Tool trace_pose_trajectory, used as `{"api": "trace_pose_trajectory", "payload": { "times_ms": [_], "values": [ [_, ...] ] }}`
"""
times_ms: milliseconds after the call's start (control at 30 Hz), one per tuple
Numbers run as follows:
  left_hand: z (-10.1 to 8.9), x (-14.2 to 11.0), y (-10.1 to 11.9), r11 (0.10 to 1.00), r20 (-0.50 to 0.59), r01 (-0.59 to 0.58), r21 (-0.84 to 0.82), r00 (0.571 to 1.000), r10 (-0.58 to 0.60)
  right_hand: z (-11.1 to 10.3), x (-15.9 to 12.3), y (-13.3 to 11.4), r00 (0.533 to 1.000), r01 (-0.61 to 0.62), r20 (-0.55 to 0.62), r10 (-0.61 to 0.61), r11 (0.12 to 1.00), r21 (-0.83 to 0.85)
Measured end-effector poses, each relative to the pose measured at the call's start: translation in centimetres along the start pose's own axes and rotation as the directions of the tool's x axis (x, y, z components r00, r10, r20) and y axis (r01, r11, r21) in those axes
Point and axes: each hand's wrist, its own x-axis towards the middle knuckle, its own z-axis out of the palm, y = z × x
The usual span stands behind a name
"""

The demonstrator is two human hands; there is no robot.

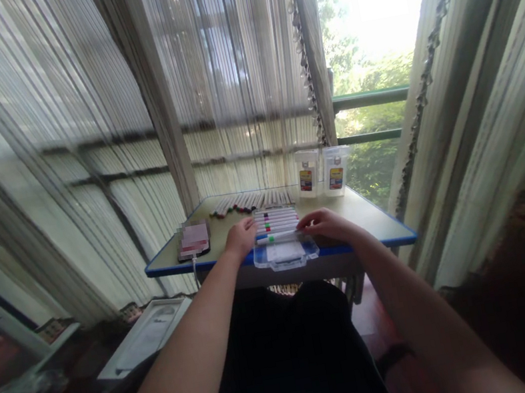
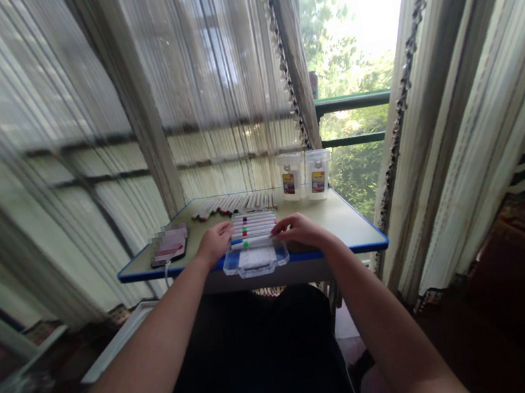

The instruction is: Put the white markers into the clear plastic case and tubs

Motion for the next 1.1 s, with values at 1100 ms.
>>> {"api": "trace_pose_trajectory", "payload": {
  "times_ms": [1100],
  "values": [
    [0.4, -0.1, -0.3, 0.993, 0.034, -0.044, 0.107, 0.999, 0.040, 0.4, 0.7, 0.8, 0.992, 0.120, 0.059, -0.113, 0.986, -0.116]
  ]
}}
